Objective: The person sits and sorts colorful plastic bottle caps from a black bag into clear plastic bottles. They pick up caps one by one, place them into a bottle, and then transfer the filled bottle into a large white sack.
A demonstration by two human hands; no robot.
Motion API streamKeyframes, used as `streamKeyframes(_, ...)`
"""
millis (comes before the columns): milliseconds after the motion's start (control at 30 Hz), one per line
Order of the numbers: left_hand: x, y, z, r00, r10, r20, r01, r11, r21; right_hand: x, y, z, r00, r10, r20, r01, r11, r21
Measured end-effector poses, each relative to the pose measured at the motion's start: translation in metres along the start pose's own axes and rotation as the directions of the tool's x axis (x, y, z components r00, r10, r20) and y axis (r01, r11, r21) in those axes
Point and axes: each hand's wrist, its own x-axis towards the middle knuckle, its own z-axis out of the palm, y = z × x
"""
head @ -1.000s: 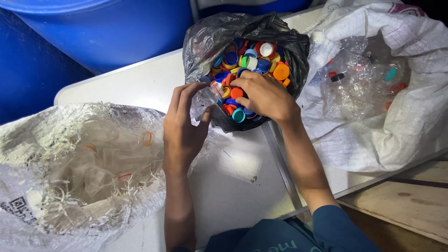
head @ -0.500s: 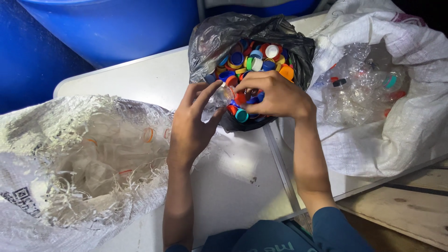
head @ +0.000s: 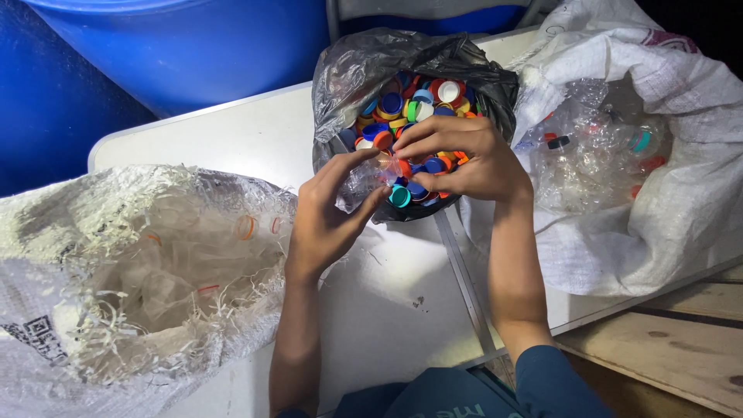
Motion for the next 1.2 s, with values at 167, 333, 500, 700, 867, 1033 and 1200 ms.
streamKeyframes(167,-0.004,-0.005,-0.002,0.988,-0.156,0.018,0.156,0.966,-0.206,-0.001,-0.004,0.002,0.999,-0.013,-0.033,0.015,0.999,0.052)
streamKeyframes(333,-0.005,-0.003,0.0,0.99,-0.136,0.029,0.139,0.953,-0.268,-0.003,-0.006,0.006,0.998,0.008,-0.067,-0.005,0.999,0.047)
streamKeyframes(500,-0.001,-0.003,-0.005,0.992,-0.126,0.031,0.13,0.959,-0.253,0.0,-0.007,0.006,0.996,0.015,-0.089,-0.015,1.0,0.001)
streamKeyframes(700,-0.001,-0.002,-0.009,0.992,0.044,-0.118,-0.038,0.998,0.057,0.003,-0.004,0.005,0.982,0.114,-0.149,-0.145,0.965,-0.219)
streamKeyframes(867,-0.001,-0.001,-0.012,0.989,0.04,-0.14,-0.029,0.996,0.081,-0.003,0.019,0.018,0.968,0.202,-0.148,-0.247,0.873,-0.421)
streamKeyframes(1033,-0.002,0.001,-0.014,0.987,0.04,-0.158,-0.024,0.994,0.102,0.008,0.014,0.042,0.96,0.273,0.064,-0.233,0.905,-0.357)
streamKeyframes(1200,-0.004,0.003,-0.016,0.988,0.047,-0.145,-0.031,0.994,0.109,0.001,0.032,0.055,0.916,0.379,0.129,-0.298,0.861,-0.412)
